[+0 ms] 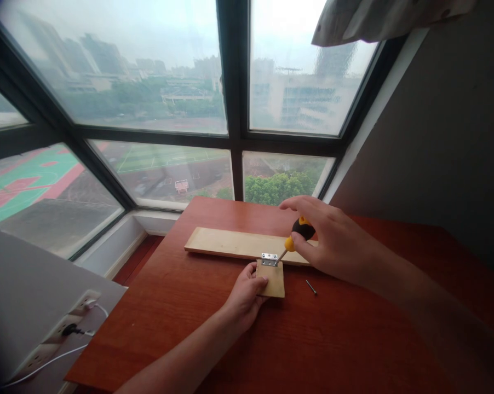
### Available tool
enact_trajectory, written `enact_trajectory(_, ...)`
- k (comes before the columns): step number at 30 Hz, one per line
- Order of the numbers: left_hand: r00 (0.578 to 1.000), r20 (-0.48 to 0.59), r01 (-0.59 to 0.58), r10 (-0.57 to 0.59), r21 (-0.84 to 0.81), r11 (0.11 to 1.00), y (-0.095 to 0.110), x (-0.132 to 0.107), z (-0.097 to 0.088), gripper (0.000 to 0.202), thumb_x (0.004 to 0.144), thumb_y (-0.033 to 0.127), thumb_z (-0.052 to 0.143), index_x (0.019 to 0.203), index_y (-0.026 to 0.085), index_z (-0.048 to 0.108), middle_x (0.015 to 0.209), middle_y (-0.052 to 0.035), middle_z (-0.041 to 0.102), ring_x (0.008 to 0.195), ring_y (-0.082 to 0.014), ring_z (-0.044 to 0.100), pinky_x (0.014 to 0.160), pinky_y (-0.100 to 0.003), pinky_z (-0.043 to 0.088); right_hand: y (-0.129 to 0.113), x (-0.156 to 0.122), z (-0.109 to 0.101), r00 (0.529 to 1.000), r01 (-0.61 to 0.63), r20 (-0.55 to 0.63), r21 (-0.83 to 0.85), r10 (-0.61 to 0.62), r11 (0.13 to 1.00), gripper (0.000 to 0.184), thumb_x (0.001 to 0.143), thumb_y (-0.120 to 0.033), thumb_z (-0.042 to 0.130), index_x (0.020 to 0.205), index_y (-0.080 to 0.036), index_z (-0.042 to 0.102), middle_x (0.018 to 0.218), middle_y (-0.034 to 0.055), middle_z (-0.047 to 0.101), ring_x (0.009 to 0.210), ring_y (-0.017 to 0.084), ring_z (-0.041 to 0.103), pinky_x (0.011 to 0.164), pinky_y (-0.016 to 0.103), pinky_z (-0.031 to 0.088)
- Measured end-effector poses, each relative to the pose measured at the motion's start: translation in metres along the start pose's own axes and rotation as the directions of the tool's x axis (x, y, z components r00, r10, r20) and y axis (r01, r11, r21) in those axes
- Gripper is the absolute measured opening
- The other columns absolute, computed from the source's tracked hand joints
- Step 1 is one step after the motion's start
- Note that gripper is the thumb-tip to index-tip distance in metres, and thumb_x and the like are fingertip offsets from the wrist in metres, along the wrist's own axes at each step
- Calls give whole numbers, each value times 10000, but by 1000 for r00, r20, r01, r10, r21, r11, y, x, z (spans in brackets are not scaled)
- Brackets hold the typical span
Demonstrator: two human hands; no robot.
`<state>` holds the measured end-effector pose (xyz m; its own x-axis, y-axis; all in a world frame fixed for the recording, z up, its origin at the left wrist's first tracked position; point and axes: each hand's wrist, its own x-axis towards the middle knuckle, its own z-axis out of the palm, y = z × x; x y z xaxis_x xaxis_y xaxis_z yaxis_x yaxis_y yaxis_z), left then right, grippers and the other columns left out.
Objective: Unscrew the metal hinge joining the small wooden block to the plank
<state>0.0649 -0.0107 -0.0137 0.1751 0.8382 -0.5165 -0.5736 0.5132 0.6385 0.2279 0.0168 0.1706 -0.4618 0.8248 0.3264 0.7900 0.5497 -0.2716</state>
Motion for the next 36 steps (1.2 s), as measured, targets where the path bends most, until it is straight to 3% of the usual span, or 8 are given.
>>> enact_trajectory(10, 1000, 0, 0, 0, 11, 1000, 0, 0, 0, 399, 614, 20, 556, 975, 182, 509, 907, -59, 649, 800, -184, 633, 628, -253, 501, 5, 1, 6, 999, -36, -5, -119, 35, 992, 409, 858, -296, 505, 1249, -186, 552, 1177, 106, 668, 1023, 275, 654, 843, 401, 527)
enact_trajectory(13, 1000, 0, 3, -3, 8, 1000, 0, 0, 0, 400, 615, 19, 548, 979, 177, 505, 931, -65, 653, 791, -181, 634, 624, -254, 504, 5, 1, 8, 992, -123, -64, -262, 110, 957, 485, 887, -412, 485, 1310, -176, 508, 1204, 119, 659, 996, 302, 659, 773, 424, 528)
enact_trajectory(17, 1000, -5, 7, -7, 7, 1000, 1, 0, 1, 401, 618, 15, 545, 984, 174, 507, 906, -59, 649, 772, -173, 631, 626, -254, 505, 5, 1, 10, 974, -228, -85, -351, 211, 908, 459, 925, -471, 424, 1293, -216, 524, 1025, 71, 718, 857, 284, 686, 669, 395, 513)
enact_trajectory(23, 1000, -6, 12, -12, 3, 1000, 1, 0, 1, 395, 613, 12, 556, 968, 179, 516, 892, -50, 644, 778, -174, 632, 644, -266, 515, 3, -1, 4, 997, -77, -24, -186, 74, 980, 452, 822, -283, 520, 1272, -233, 522, 1332, 56, 572, 1027, 246, 642, 756, 355, 528)
enact_trajectory(28, 1000, -5, 5, -5, -1, 1000, 1, -1, 1, 398, 608, 6, 559, 966, 175, 518, 864, -43, 641, 749, -157, 623, 651, -257, 514, 6, 1, 10, 986, -149, -106, -197, 130, 969, 413, 850, -438, 567, 1203, -225, 572, 1183, 59, 653, 926, 251, 668, 721, 379, 537)
enact_trajectory(31, 1000, -11, 10, -10, -1, 1000, 1, -1, 1, 407, 607, 2, 554, 973, 176, 519, 880, -46, 645, 742, -151, 621, 652, -256, 515, 8, 2, 14, 983, -132, -148, -161, 109, 978, 341, 857, -422, 583, 1137, -229, 611, 1130, 48, 674, 909, 238, 670, 778, 394, 536)
enact_trajectory(34, 1000, -13, 12, -12, 4, 1000, 2, -1, 1, 407, 607, 2, 550, 974, 175, 521, 888, -51, 647, 746, -154, 622, 650, -258, 517, 6, 2, 14, 981, -109, -159, 0, 107, 994, 342, 821, -361, 635, 1140, -239, 617, 1222, 53, 631, 1006, 242, 647, 861, 388, 536)
enact_trajectory(36, 1000, -13, 16, -16, 5, 1000, 2, 0, 1, 405, 604, 2, 549, 970, 172, 520, 903, -58, 649, 745, -155, 622, 645, -260, 517, 4, 1, 14, 979, -129, -129, 221, 160, 967, 371, 792, -340, 671, 1148, -254, 615, 1289, 54, 591, 1070, 245, 630, 892, 377, 538)
